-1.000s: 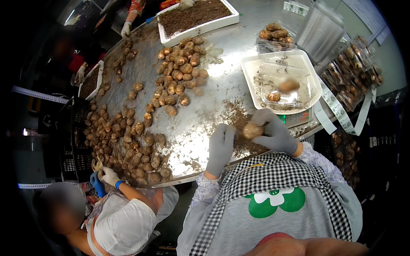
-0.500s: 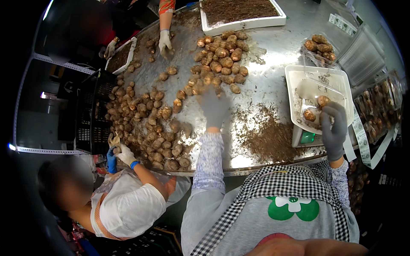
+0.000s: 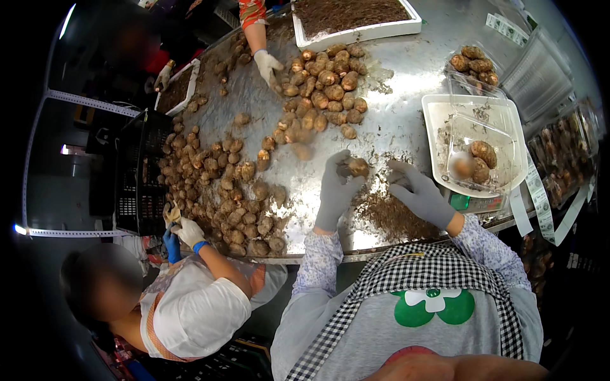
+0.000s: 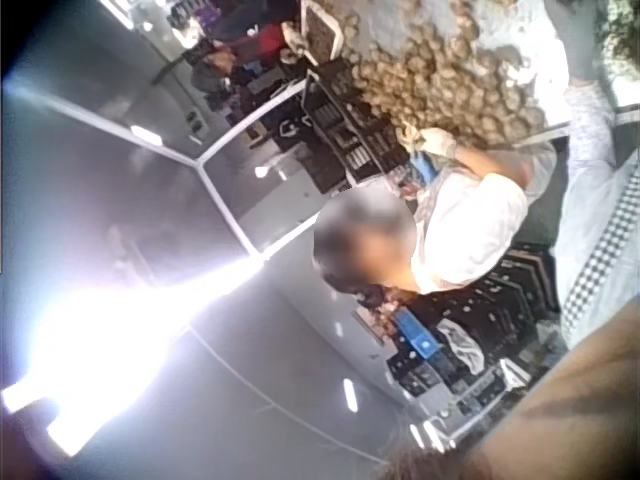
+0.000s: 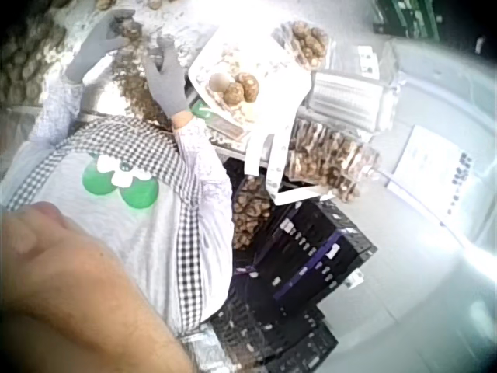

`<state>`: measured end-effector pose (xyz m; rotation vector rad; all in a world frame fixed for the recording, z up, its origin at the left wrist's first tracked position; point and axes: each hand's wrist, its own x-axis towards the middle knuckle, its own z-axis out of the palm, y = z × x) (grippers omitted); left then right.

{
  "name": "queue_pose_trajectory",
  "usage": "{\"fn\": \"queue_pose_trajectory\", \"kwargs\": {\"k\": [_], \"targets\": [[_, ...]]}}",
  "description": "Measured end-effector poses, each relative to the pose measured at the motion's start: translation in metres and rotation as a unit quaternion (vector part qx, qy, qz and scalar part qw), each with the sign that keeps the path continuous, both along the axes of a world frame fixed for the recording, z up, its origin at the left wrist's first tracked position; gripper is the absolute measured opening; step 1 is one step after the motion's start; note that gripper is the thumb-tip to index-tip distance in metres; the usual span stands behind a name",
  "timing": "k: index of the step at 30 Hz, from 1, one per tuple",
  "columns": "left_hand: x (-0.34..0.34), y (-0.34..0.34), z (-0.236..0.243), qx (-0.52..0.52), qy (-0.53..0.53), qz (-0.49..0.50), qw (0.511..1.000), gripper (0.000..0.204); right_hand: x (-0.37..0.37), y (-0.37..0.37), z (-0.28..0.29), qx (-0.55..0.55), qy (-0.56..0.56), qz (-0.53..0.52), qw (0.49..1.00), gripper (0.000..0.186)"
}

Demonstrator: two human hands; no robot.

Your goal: The person picks potatoes from a large metal table, places them into a clear plastic container on a scale, and then moves the filled container to a nearby crate. The person repeats this process, handling the potatoes one at a time or in small groups.

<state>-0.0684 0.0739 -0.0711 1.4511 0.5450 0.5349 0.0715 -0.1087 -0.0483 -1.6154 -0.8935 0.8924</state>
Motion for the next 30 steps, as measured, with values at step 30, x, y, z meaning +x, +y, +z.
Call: {"fn": "queue_pose_trajectory", "kwargs": {"k": [30], "targets": [[-0.009, -0.064, 0.047, 0.445, 0.259, -0.174, 0.840, 0.027, -0.016, -0.012, 0.020, -0.046, -0.431, 0.024, 0.901, 0.056]]}}
